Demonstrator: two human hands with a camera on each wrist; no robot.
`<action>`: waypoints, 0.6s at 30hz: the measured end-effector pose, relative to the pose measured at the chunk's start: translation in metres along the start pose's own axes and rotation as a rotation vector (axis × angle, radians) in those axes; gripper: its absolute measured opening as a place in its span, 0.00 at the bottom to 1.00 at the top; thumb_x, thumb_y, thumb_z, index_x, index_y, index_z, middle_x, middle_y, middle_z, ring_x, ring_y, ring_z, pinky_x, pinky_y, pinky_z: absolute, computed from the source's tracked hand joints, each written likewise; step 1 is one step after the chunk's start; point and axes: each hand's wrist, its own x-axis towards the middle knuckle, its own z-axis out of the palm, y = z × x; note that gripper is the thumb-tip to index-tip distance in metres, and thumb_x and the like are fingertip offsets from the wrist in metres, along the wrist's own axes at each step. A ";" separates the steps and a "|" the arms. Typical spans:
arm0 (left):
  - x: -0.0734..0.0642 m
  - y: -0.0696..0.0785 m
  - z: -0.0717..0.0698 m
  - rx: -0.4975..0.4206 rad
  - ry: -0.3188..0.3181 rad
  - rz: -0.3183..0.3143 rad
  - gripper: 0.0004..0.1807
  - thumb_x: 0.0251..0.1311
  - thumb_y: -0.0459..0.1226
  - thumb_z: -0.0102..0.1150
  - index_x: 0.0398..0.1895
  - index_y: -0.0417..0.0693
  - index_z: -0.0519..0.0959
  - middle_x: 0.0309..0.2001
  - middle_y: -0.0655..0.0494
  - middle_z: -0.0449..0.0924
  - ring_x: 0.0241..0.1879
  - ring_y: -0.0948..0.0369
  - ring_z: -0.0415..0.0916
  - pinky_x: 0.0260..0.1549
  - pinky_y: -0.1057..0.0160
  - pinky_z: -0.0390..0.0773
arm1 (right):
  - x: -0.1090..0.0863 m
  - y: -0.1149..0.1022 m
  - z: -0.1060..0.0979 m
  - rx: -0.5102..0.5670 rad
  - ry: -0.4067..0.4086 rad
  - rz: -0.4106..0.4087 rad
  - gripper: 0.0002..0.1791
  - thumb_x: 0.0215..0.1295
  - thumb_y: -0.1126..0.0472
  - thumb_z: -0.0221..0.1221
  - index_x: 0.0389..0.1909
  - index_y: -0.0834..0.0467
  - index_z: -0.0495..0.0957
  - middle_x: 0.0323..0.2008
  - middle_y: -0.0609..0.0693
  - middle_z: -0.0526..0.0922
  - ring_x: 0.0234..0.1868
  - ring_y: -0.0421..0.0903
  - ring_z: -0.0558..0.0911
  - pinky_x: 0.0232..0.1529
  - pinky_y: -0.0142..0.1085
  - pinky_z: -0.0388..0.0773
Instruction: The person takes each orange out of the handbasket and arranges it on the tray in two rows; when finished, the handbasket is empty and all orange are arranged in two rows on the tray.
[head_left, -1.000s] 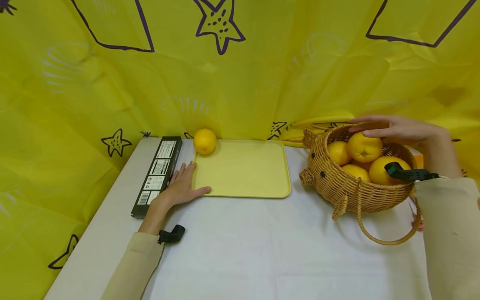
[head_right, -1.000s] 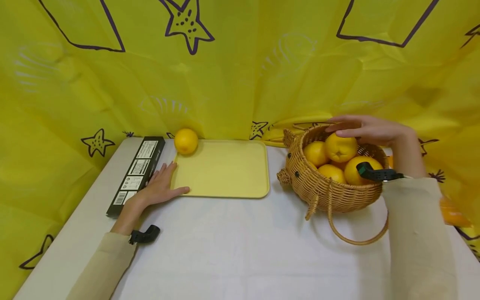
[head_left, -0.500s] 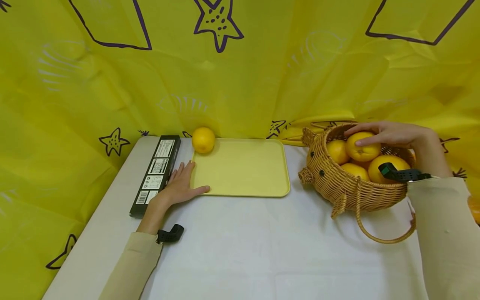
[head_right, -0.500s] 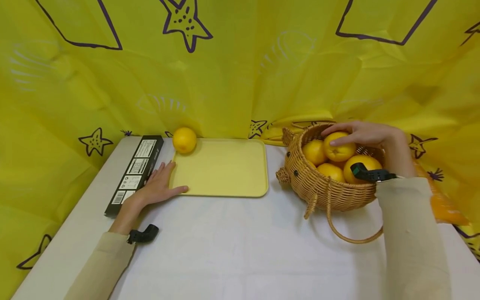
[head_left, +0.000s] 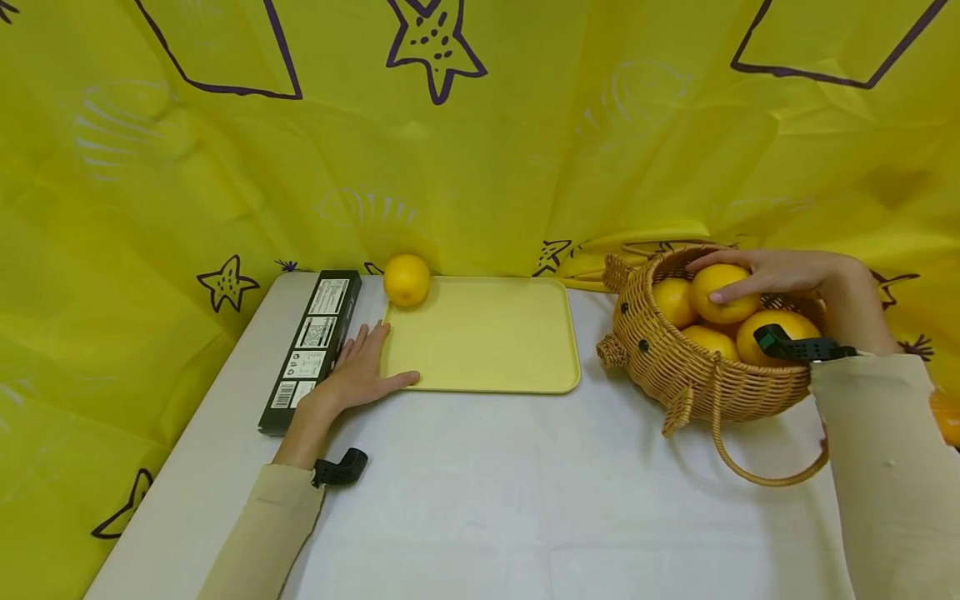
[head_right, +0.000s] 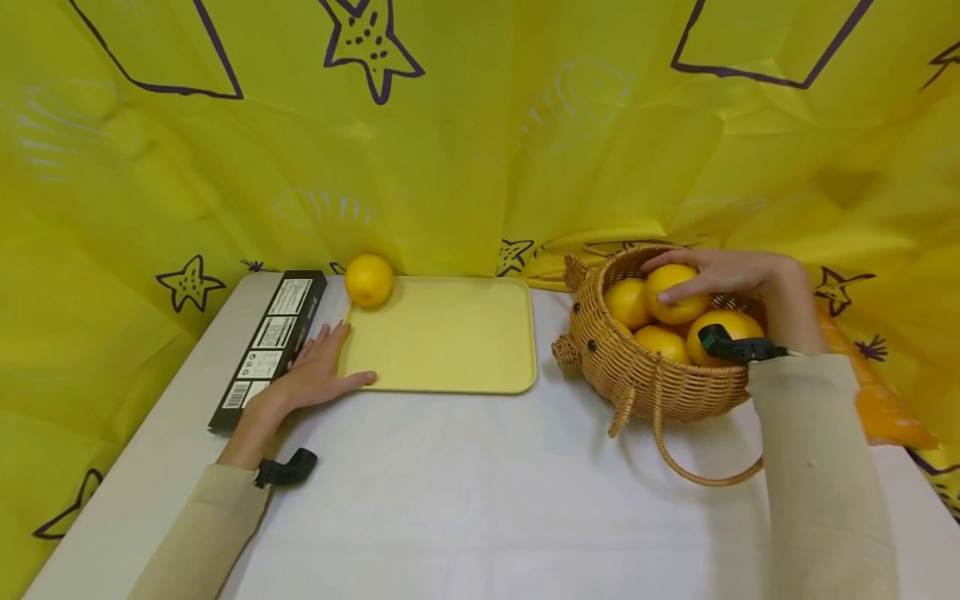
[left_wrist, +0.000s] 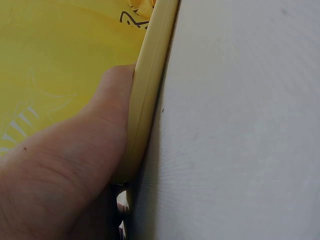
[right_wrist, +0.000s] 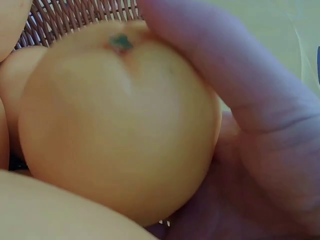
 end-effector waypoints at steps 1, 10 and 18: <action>0.000 0.000 0.000 -0.002 0.000 0.000 0.58 0.56 0.62 0.58 0.77 0.39 0.42 0.78 0.38 0.37 0.77 0.41 0.28 0.74 0.38 0.32 | 0.000 0.000 0.000 0.006 -0.009 0.003 0.32 0.70 0.56 0.52 0.73 0.57 0.56 0.70 0.66 0.55 0.64 0.64 0.64 0.53 0.53 0.70; 0.000 -0.001 0.001 0.005 -0.004 -0.004 0.58 0.56 0.63 0.57 0.77 0.39 0.41 0.78 0.39 0.37 0.77 0.41 0.28 0.74 0.39 0.32 | 0.002 0.001 0.001 0.008 -0.026 0.049 0.33 0.71 0.52 0.51 0.73 0.57 0.53 0.67 0.66 0.60 0.62 0.61 0.68 0.51 0.47 0.72; 0.001 -0.003 0.002 -0.006 0.006 0.005 0.58 0.56 0.63 0.57 0.77 0.40 0.41 0.78 0.39 0.36 0.78 0.41 0.28 0.74 0.38 0.33 | 0.002 -0.002 0.002 -0.044 0.012 0.072 0.32 0.71 0.50 0.52 0.70 0.60 0.57 0.64 0.67 0.65 0.60 0.62 0.70 0.52 0.51 0.71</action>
